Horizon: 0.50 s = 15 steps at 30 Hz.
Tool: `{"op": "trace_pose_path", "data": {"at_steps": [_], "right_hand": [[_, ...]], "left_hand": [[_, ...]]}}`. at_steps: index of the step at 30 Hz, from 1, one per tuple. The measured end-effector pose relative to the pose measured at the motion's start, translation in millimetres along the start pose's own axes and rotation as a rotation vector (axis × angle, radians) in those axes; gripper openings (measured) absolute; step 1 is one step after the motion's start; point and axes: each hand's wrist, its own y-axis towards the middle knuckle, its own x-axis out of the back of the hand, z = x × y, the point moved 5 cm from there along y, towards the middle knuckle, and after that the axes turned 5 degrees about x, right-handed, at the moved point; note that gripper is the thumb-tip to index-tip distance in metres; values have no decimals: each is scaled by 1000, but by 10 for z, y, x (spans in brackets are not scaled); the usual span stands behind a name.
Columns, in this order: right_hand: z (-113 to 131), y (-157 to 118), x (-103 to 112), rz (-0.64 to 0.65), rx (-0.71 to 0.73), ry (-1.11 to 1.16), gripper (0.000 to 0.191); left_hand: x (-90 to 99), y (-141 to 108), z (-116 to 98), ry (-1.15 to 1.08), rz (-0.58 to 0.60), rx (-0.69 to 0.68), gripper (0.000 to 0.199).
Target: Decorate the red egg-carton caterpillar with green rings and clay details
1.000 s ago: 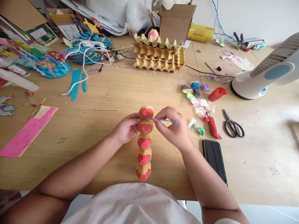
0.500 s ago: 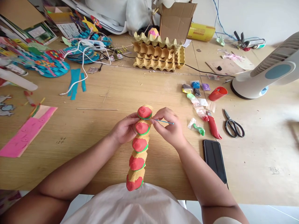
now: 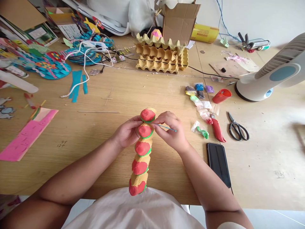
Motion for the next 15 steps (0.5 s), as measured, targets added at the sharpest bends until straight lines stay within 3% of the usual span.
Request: {"op": "trace_pose_path", "data": {"at_steps": [15], "right_hand": [[-31,-48,-21,-45,111,-143,13]], "left_hand": [[-24,-16,5,-139,27,22,17]]}}
